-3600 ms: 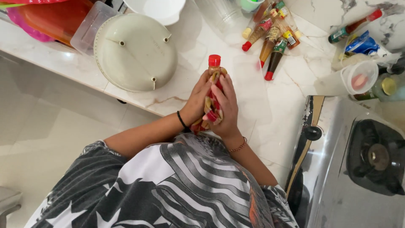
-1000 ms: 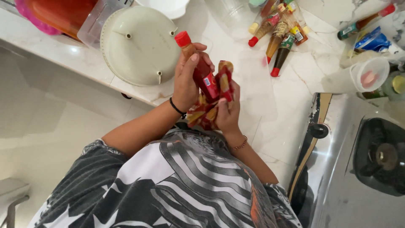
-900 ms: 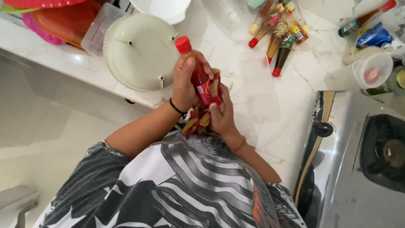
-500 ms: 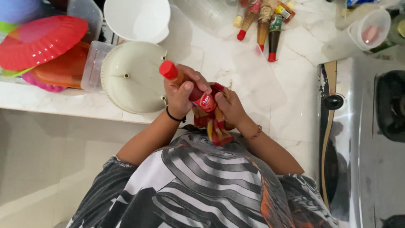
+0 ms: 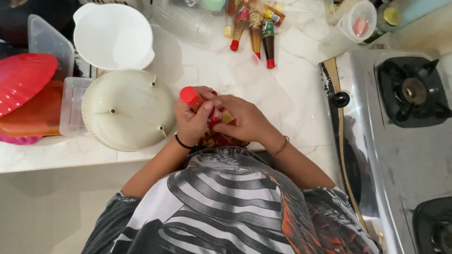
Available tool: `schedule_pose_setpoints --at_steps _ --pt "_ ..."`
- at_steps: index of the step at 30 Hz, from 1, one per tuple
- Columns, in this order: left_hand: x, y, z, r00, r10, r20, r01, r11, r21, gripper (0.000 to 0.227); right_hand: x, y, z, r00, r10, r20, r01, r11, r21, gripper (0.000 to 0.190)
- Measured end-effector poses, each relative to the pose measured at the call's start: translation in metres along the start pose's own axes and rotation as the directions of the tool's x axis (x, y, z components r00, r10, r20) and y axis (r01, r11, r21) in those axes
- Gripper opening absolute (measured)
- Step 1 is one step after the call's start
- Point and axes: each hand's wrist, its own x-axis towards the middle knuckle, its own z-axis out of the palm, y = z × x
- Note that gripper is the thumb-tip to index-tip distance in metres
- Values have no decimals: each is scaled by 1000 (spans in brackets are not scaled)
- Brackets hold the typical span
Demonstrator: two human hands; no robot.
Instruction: Wipe down the kitchen counter and clean individual condiment bottles with a cloth.
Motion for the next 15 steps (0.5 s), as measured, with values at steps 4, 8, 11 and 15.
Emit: schedule_pose_setpoints --at_steps 4,8,11,15 --pt "-6 -26 11 999 18 51 -22 997 68 14 -2 22 9 986 137 92 -123 983 -136 49" --pt "13 -5 29 997 -73 4 71 981 181 74 11 54 -9 988 144 -56 -145 989 -10 47" --pt "-6 -35 19 986 -163 35 146 944 296 91 29 118 -33 941 246 -233 -201 959 199 42" --pt "-17 -62 9 847 -532 16 399 655 642 104 60 229 -88 790 303 -532 -222 952 212 33"
